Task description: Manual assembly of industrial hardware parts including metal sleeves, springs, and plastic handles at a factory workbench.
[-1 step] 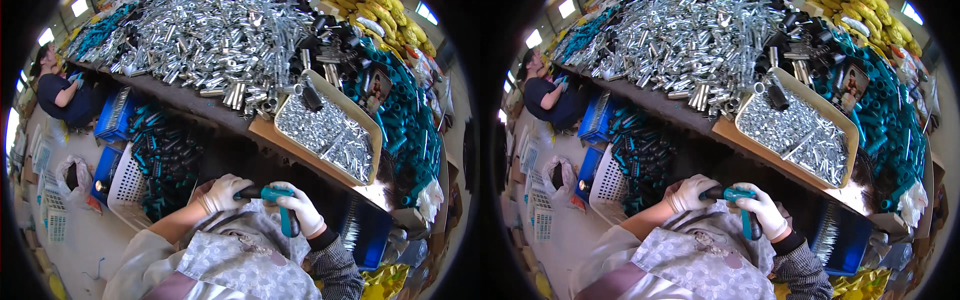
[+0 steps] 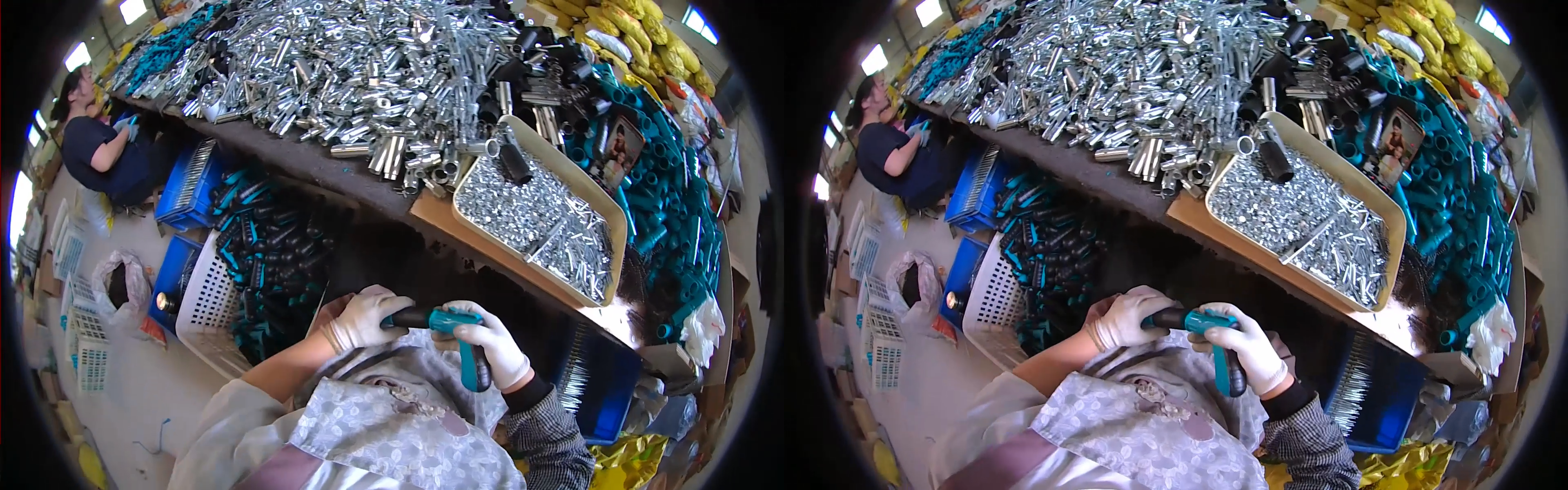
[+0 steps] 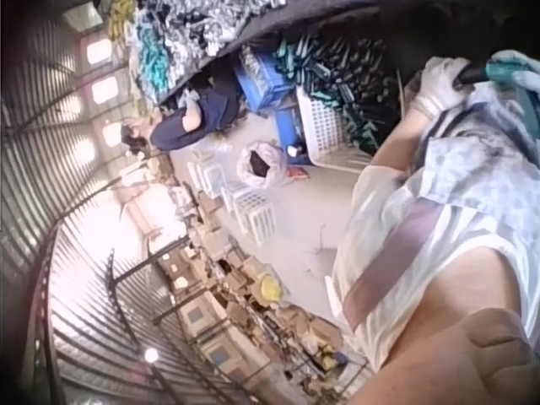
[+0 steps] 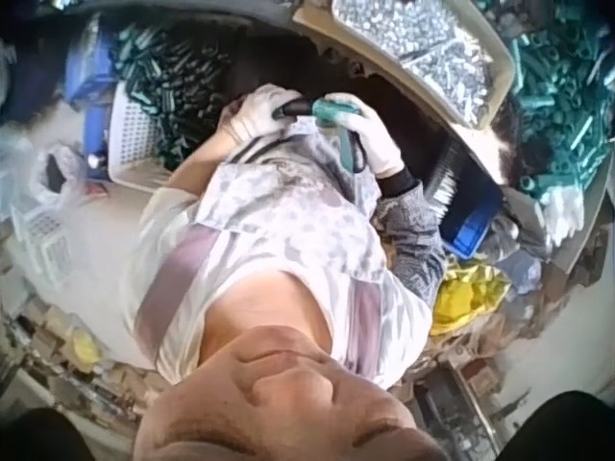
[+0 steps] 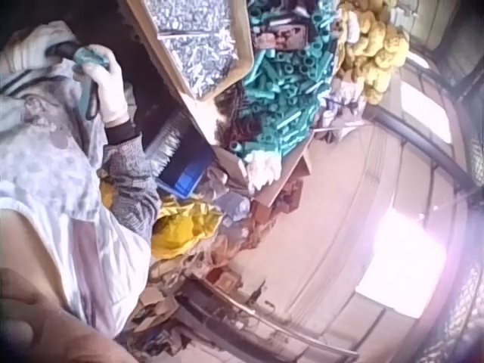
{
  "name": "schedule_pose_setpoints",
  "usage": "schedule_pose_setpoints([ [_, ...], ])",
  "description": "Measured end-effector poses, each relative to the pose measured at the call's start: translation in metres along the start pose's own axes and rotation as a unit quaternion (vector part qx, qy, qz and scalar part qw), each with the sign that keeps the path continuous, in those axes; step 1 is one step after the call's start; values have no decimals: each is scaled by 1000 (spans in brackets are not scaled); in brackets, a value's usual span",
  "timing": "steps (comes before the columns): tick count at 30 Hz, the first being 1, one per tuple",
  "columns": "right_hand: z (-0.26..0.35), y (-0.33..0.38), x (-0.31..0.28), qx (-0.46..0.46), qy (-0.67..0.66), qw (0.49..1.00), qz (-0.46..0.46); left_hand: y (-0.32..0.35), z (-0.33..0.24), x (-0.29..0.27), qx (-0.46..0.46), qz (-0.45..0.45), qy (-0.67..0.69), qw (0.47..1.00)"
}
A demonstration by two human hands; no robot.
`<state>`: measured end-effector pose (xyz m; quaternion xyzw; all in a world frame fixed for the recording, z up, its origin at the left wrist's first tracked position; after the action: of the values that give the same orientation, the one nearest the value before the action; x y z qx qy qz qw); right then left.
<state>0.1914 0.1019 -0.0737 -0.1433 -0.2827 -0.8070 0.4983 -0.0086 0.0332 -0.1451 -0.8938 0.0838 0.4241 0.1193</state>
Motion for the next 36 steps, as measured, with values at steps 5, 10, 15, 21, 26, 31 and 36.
schedule_pose_setpoints([
  [5,-2,-3,5,6,-2,1000,3,1,6,-9,52,54,28,997],
  [10,7,12,9,17,76,997,-23,-7,-5,-27,26,161,-20,986],
  [15,48,37,30,-89,529,844,-10,-26,-57,-77,14,295,33,955],
  [21,78,56,73,-334,859,384,65,-31,-75,-88,22,475,128,870],
  [26,94,55,74,-223,863,436,129,-37,-91,-90,146,427,153,879],
  [31,68,51,27,-21,105,994,-32,-54,-103,-128,73,171,-305,934],
  [36,90,66,32,-437,269,845,-149,-35,-79,-98,-106,330,-167,923],
])
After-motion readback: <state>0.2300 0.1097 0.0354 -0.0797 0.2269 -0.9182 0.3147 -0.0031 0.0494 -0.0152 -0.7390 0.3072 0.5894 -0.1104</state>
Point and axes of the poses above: each hand's wrist, its own y-axis away from the middle knuckle, its own x-axis out of the palm, z = x × y, the point moved 5 cm from there along -y, towards the middle knuckle, and after that the axes turned 13 degrees about z, right-handed, at the moved point
